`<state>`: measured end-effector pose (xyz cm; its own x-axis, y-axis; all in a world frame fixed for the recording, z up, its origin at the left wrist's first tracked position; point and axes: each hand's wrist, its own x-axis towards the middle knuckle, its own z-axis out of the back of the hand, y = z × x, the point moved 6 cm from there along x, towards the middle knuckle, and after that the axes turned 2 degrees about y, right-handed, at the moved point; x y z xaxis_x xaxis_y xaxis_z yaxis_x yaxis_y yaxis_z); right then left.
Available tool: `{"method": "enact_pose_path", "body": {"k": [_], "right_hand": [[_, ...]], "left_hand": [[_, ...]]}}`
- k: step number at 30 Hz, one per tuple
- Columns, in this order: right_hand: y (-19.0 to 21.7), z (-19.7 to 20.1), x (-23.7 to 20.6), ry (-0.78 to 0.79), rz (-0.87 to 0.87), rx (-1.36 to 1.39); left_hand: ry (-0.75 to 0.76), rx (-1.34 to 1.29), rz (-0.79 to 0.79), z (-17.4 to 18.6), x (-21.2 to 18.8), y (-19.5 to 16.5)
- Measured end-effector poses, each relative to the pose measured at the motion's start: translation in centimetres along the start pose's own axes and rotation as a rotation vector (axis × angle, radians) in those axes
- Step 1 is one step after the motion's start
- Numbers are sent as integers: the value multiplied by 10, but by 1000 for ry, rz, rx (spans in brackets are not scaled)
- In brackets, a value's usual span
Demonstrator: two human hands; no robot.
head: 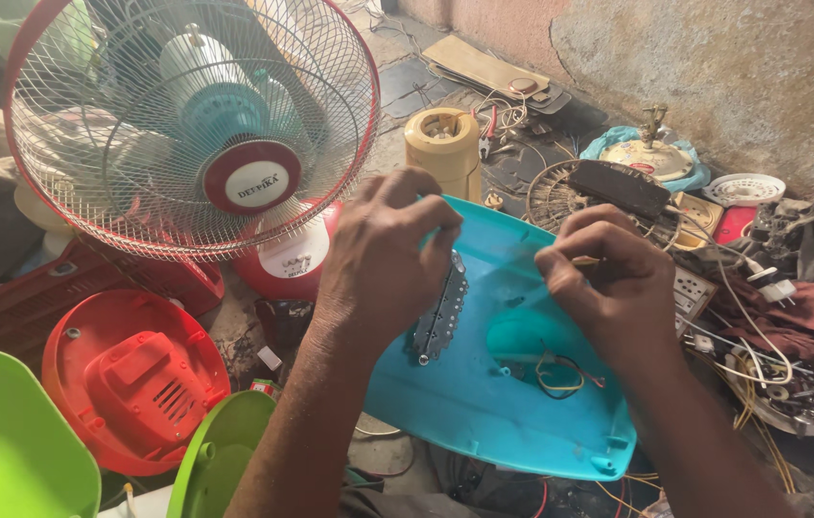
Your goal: The person repairs an electric fan on a cluttered work surface. They handle the fan's blue plastic housing, strip and twist electrical wires by hand and with pliers, and work on a component mounted inside the housing, repositioning the housing repeatedly as they work.
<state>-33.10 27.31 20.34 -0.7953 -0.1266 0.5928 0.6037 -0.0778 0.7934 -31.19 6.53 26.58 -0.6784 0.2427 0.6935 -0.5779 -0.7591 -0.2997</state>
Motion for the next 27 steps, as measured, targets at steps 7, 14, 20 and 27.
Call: {"method": "enact_pose_path", "body": {"k": [7,14,20,27], "right_hand": [[11,-20,-5,242,109,-229],[14,-24,-3,239,75,-257],[13,-23,-3,223,77,-256],[11,-25,-1,241,78,-286]], "left_hand": [[44,40,127,-8,0,11],[17,25,97,-8,-1,10],[19,33,87,-8,-1,10],[24,23,89,-9,0,11]]}}
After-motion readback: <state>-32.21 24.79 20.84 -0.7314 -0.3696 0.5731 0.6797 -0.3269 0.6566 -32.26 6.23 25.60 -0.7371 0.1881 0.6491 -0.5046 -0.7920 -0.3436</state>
